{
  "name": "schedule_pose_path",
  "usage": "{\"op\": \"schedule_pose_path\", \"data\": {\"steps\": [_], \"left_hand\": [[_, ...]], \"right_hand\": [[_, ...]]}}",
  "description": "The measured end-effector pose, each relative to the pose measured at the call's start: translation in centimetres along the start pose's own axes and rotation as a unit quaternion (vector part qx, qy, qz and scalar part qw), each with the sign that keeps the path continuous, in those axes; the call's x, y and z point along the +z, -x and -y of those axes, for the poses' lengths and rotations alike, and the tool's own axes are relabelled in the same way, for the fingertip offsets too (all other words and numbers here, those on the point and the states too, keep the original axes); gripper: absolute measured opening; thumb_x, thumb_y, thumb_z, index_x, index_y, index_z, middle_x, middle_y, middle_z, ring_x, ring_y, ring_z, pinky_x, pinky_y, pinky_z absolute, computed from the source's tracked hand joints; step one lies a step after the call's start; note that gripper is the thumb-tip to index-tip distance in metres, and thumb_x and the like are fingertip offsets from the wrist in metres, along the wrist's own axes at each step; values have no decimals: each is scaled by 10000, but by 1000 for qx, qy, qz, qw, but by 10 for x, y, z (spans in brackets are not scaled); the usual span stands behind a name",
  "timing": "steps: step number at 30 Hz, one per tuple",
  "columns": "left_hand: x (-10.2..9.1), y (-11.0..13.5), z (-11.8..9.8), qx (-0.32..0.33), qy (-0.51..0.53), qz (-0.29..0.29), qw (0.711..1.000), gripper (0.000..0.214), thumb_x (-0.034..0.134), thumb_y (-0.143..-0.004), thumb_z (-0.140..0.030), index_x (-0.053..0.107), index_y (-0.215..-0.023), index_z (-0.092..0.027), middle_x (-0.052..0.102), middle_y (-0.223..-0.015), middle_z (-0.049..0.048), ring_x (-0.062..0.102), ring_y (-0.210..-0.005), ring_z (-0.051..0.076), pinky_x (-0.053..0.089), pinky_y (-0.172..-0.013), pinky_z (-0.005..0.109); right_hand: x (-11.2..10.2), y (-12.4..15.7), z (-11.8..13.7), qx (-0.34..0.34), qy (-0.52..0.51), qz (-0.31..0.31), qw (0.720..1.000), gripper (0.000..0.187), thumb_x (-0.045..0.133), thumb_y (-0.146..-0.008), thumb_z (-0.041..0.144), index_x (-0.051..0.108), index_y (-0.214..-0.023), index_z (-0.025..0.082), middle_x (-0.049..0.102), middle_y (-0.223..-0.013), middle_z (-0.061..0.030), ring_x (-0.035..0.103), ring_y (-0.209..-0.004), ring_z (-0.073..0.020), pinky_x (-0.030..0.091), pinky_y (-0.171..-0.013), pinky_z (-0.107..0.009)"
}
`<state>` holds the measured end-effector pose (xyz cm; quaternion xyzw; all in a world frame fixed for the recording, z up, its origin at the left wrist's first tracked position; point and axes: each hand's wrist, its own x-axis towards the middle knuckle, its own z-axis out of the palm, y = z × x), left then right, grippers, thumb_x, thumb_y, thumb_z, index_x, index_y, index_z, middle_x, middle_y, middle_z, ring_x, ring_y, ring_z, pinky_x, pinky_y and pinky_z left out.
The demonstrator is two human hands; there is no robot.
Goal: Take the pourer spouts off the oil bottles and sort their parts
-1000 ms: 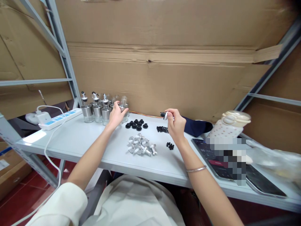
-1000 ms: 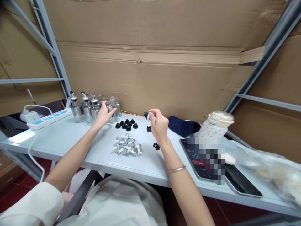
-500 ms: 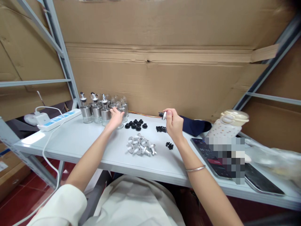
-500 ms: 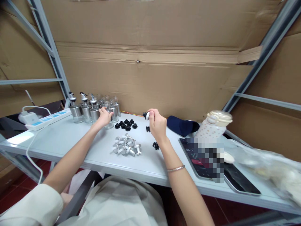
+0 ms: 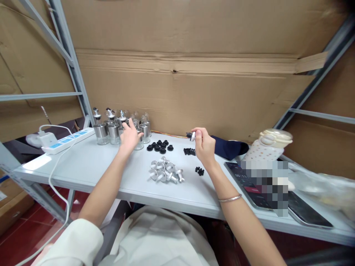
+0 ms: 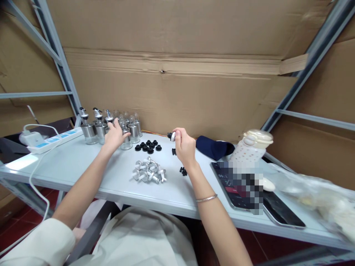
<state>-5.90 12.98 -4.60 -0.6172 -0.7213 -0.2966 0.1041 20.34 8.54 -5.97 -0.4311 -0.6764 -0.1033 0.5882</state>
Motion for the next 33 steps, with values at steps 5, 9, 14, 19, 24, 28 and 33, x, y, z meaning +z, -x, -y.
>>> {"op": "schedule_pose_path", "data": {"steps": [5,9,14,19,24,28,33], "left_hand": [[9,10,-21,203,147,-142,958,517,474,-875,-425,335,-1277,-132,454,-1182,185,560,-1033,276,482,-783,361],[17,30,-45,461,162,-88,868,378,427,-906,-406,447,-1172,-139,556,-1065,125,561,-977,222,450,-811,340],[23,47,-57,547,147,-93,819,335,381,-930,-381,507,-1119,-135,610,-1005,112,567,-952,206,415,-804,328],[23,47,-56,516,145,-88,840,296,329,-927,-275,523,-1087,-120,626,-967,114,572,-910,205,392,-767,325],[21,44,-53,495,163,-86,849,307,314,-939,-315,518,-1062,-121,618,-988,111,556,-921,209,370,-762,327],[24,45,-53,499,152,-50,852,351,267,-952,-374,522,-943,-134,610,-874,85,554,-789,192,365,-734,327],[28,45,-55,501,127,-18,856,291,262,-938,-309,492,-835,-163,570,-774,52,515,-670,167,371,-714,313]], "right_hand": [[-1,-1,4,18,-24,20,999,291,324,-930,351,564,-861,201,548,-570,21,490,-469,-108,353,-517,-218],[0,-1,10,15,-61,87,994,276,380,-903,354,558,-758,201,566,-576,12,504,-479,-109,377,-532,-227],[5,-1,12,104,-164,203,960,274,465,-858,441,540,-744,204,475,-469,58,457,-394,-100,365,-468,-237],[7,-3,11,223,-329,243,885,358,636,-713,537,507,-757,207,510,-512,65,509,-451,-98,425,-500,-242],[3,-4,9,263,-411,287,824,353,717,-667,479,559,-782,185,598,-639,28,580,-580,-100,482,-635,-270],[0,-4,6,270,-417,337,800,341,707,-693,459,567,-820,176,624,-659,11,601,-622,-113,479,-666,-284],[-5,-4,9,287,-392,412,771,350,672,-715,490,544,-767,168,578,-611,23,564,-569,-106,449,-593,-265]]}}
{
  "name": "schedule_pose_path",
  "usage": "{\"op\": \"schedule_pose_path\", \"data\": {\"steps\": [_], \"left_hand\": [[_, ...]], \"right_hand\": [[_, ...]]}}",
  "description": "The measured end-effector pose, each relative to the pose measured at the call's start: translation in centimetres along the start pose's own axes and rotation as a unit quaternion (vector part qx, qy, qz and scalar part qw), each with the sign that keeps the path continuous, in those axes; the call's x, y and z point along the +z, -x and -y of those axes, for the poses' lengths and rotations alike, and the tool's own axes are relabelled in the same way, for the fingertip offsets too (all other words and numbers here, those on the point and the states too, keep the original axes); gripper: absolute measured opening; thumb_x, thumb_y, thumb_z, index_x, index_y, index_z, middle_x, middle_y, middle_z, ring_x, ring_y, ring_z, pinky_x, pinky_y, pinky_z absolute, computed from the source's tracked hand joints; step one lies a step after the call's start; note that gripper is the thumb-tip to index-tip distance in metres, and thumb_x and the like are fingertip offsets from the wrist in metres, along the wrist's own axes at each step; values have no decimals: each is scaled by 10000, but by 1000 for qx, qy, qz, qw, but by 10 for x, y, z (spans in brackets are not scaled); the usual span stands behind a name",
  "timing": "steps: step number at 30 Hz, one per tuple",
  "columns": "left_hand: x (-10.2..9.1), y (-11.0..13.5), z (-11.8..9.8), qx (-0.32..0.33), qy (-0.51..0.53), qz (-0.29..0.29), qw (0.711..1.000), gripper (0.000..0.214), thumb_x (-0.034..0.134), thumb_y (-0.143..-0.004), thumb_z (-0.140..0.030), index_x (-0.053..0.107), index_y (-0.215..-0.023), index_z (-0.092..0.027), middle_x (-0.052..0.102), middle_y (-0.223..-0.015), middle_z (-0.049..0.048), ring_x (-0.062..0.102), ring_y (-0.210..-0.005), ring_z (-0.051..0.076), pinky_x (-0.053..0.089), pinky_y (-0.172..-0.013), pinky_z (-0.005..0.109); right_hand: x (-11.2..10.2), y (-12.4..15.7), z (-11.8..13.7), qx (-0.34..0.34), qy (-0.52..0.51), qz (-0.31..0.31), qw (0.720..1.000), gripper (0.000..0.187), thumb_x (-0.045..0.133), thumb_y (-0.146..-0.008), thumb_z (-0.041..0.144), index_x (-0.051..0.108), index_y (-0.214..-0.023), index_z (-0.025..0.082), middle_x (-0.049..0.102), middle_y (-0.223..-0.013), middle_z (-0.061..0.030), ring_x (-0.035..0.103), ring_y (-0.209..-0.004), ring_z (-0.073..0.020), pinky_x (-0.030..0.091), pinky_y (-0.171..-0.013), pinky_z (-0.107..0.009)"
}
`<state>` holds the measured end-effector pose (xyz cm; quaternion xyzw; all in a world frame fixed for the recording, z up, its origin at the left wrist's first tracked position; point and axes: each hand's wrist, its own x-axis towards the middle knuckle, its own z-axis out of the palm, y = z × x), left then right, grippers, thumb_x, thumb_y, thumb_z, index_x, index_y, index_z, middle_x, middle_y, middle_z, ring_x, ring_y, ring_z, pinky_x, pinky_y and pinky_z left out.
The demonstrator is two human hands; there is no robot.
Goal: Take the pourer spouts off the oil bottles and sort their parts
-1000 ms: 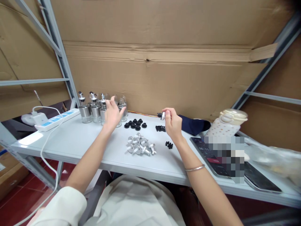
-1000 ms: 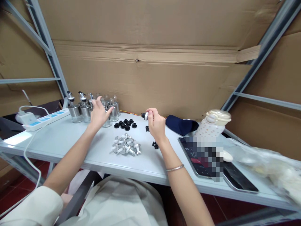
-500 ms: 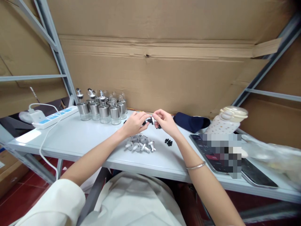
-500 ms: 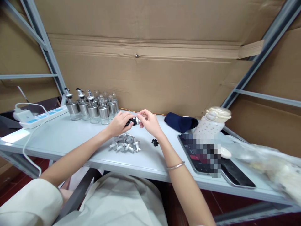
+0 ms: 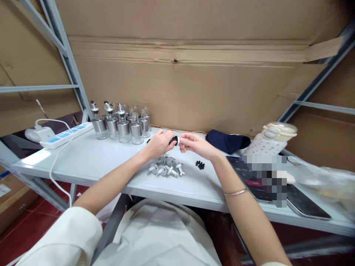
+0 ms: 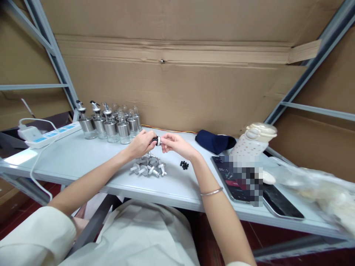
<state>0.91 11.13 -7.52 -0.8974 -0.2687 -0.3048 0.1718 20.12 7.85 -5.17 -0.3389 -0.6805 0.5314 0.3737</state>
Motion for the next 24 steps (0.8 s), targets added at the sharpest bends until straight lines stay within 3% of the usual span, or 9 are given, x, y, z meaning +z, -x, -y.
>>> {"op": "schedule_pose_path", "data": {"steps": [5,10,13,16,21,22,24], "left_hand": [[-2,-1,1,13,15,11,1000,195,319,-891,-252,476,-801,-178,550,-757,44,477,-636,158,384,-699,299],[-9,-5,5,-35,75,7,997,224,290,-894,-254,414,-715,-199,511,-676,14,457,-629,152,387,-671,276],[-13,-8,7,-83,121,4,989,229,288,-881,-269,360,-673,-206,463,-622,-8,434,-602,143,364,-622,263],[-14,-11,9,-142,186,-6,972,253,281,-870,-286,307,-631,-206,389,-558,-32,388,-543,119,325,-565,245],[-11,-12,9,-213,353,-11,911,412,221,-889,-462,302,-582,-201,323,-482,-50,295,-450,84,265,-468,225],[-10,-13,9,-219,390,0,894,446,216,-884,-514,301,-575,-203,301,-466,-55,270,-430,78,252,-452,225],[-9,-13,8,-226,447,27,865,490,216,-868,-592,291,-574,-208,252,-447,-70,227,-401,67,234,-429,224]], "right_hand": [[2,4,4,18,33,82,996,357,604,-770,505,513,-681,171,501,-585,43,499,-520,-86,414,-555,-248],[10,1,2,-81,141,18,987,353,517,-835,484,512,-661,178,521,-582,23,498,-559,-104,404,-595,-248],[16,-3,-2,-132,232,-44,963,327,459,-875,456,528,-706,185,526,-556,25,493,-536,-114,393,-594,-251],[18,-8,-4,-212,380,-123,892,298,406,-918,408,563,-791,189,579,-618,-1,506,-555,-128,377,-597,-255],[13,-12,-2,-345,612,-165,692,309,339,-961,314,606,-883,179,644,-734,-68,533,-678,-174,335,-652,-301],[12,-12,-2,-359,635,-166,664,299,339,-962,290,610,-902,178,650,-741,-70,533,-694,-178,327,-653,-307],[8,-11,-2,-377,653,-170,635,277,351,-960,268,614,-930,186,665,-778,-70,537,-750,-185,320,-665,-312]]}}
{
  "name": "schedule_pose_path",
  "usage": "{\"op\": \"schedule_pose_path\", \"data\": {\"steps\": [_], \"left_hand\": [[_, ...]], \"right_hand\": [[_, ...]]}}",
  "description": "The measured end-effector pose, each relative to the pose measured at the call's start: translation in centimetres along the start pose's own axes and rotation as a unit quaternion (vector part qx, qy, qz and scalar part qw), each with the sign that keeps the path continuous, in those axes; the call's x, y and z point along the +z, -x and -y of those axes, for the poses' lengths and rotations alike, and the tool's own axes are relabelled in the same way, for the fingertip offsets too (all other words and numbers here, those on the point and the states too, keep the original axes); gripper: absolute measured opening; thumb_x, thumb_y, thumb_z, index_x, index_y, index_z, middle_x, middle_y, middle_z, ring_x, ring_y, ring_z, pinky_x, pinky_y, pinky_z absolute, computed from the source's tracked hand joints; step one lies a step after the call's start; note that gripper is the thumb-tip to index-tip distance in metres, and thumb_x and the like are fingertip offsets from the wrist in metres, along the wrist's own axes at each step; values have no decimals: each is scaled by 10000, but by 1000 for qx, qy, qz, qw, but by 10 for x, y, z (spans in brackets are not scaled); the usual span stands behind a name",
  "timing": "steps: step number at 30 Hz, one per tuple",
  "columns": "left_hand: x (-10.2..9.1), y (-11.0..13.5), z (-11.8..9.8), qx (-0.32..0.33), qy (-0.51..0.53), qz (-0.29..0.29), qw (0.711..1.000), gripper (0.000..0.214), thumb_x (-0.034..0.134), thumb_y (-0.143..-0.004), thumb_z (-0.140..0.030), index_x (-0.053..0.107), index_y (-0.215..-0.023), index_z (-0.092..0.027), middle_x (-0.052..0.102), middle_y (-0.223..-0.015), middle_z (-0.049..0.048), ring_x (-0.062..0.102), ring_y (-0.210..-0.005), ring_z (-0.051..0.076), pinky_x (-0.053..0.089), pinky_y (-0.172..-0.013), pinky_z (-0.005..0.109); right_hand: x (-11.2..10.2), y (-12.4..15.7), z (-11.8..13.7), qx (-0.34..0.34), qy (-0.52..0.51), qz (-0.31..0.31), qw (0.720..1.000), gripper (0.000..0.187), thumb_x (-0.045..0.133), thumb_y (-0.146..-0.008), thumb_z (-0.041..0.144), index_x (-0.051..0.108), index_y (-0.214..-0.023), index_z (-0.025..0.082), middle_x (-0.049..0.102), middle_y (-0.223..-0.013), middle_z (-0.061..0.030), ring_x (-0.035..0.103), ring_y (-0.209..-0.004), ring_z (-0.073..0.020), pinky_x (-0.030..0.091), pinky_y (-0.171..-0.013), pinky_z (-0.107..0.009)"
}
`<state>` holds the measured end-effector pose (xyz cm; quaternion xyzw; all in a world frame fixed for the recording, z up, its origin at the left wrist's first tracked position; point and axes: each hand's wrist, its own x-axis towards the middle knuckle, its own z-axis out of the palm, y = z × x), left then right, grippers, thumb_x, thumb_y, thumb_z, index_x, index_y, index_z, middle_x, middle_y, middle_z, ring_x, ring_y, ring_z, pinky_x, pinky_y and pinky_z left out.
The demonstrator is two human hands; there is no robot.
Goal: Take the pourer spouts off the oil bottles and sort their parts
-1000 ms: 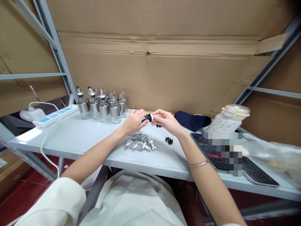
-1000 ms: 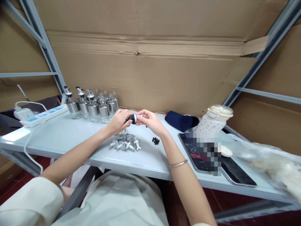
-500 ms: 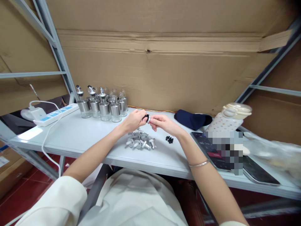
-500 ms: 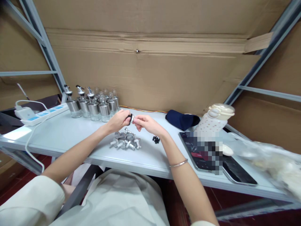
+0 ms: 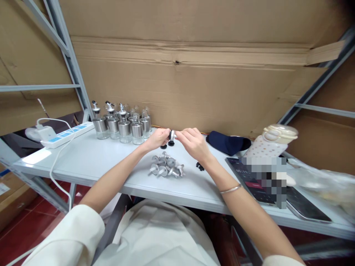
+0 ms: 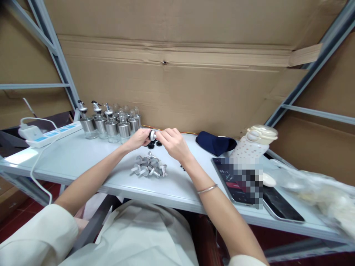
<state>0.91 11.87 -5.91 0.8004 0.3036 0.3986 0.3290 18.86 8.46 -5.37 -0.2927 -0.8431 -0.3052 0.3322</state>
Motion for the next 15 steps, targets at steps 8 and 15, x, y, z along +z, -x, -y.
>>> {"op": "schedule_pose_path", "data": {"steps": [8,15], "left_hand": [[-2,3,-1,78,-211,-88,970,410,236,-931,-431,349,-616,-194,415,-551,-27,398,-523,107,348,-566,246],[-17,4,9,147,-291,-108,939,239,309,-941,-335,470,-912,-161,520,-865,51,515,-764,144,424,-740,263]], "right_hand": [[9,-2,2,187,-251,13,950,376,370,-926,461,595,-778,198,601,-637,-6,490,-600,-139,342,-624,-283],[13,6,-4,370,-536,46,757,522,393,-802,687,412,-583,213,330,-401,76,280,-359,-76,230,-405,-239]]}}
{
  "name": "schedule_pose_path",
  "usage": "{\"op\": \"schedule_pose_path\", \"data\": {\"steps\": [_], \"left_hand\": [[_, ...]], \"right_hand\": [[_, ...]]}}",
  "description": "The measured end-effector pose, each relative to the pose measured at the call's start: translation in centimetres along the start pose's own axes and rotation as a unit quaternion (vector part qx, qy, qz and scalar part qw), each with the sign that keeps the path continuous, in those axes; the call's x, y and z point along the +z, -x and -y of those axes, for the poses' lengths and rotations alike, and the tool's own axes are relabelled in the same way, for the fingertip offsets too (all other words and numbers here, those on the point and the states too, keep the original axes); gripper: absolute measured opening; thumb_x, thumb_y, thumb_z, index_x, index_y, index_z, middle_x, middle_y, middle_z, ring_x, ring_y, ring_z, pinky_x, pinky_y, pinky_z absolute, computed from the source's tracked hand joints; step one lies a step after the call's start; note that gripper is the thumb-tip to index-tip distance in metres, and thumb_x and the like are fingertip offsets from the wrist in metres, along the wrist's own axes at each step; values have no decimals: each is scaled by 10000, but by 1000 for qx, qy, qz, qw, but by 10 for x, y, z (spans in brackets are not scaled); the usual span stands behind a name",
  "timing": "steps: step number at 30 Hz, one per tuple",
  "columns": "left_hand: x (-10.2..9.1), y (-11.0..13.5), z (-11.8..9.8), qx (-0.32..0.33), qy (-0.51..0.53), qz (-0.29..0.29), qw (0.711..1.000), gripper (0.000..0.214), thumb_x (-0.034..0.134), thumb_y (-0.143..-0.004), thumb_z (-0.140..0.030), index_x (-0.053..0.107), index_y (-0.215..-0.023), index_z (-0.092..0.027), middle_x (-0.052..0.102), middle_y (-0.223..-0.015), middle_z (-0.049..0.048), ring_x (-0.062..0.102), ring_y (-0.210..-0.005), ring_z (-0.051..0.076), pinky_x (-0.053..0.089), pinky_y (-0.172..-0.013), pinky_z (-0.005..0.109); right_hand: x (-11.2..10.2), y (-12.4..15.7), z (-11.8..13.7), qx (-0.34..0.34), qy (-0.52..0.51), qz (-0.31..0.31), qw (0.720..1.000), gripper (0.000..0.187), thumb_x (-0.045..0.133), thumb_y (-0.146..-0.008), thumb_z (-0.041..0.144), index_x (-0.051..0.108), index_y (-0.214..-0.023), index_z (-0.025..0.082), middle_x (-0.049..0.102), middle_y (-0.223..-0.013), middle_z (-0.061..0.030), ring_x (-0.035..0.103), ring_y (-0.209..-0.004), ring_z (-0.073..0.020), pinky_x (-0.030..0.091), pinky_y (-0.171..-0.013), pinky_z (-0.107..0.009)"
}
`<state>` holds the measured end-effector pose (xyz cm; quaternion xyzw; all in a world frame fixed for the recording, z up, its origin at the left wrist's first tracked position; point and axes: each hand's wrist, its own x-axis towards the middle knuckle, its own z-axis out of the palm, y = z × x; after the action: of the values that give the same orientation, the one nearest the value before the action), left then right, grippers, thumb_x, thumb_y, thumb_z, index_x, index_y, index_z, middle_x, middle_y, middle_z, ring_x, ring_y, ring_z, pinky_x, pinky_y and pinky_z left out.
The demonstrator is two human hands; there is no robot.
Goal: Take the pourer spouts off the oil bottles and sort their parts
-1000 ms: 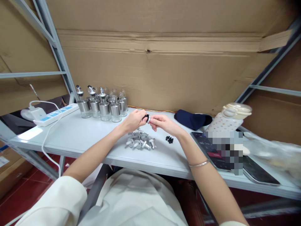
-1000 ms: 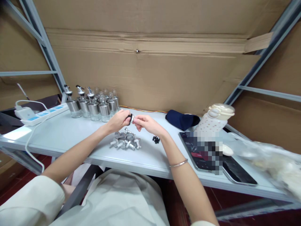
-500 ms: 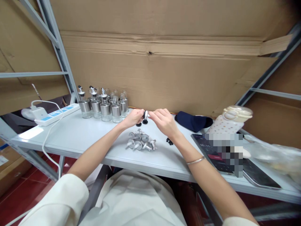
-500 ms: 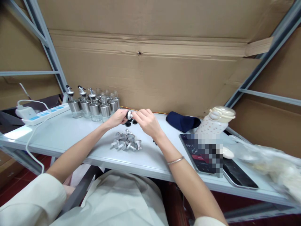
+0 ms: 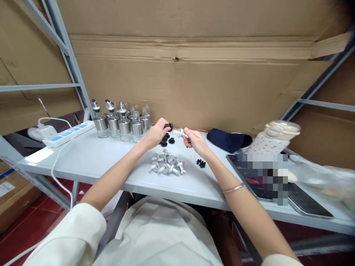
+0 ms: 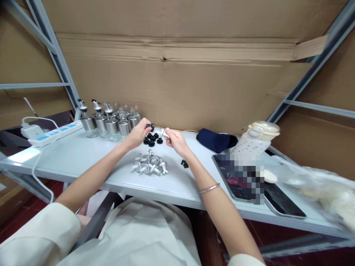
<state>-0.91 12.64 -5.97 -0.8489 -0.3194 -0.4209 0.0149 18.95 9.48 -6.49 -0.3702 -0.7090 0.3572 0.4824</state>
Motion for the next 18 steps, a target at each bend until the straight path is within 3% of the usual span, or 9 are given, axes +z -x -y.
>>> {"op": "schedule_pose_path", "data": {"steps": [2,4,9,13,18], "left_hand": [[-4,1,12,-26,-18,-17,999,213,346,-931,-305,486,-966,-149,526,-921,67,528,-811,150,430,-781,272],[-6,3,26,-38,-34,10,999,198,403,-904,-267,512,-1014,-143,536,-974,76,546,-847,157,437,-815,287],[-1,10,45,-29,-85,184,979,261,475,-798,-154,622,-1013,-153,589,-976,77,594,-857,182,459,-815,306],[4,13,47,-40,-135,287,948,275,518,-687,-93,683,-895,-168,643,-838,59,602,-767,183,445,-696,263],[1,15,47,-57,-146,282,946,239,561,-625,-102,666,-827,-173,663,-775,47,583,-706,181,405,-624,253]], "right_hand": [[-10,-1,-2,-7,-14,-53,998,530,427,-776,702,413,-573,213,342,-415,71,294,-358,-71,232,-396,-235],[-19,-2,-4,-32,-5,-106,994,509,455,-776,683,448,-597,207,375,-437,65,329,-381,-74,269,-418,-233],[-31,-4,-6,-51,22,-150,987,415,530,-772,603,520,-676,200,471,-527,47,411,-465,-85,347,-482,-231],[-33,-3,-7,-45,49,-171,983,343,554,-782,529,563,-718,192,502,-590,38,438,-511,-85,364,-499,-223],[-34,-2,-8,-43,63,-174,982,305,559,-791,486,571,-743,186,520,-611,34,451,-535,-87,378,-514,-224]]}}
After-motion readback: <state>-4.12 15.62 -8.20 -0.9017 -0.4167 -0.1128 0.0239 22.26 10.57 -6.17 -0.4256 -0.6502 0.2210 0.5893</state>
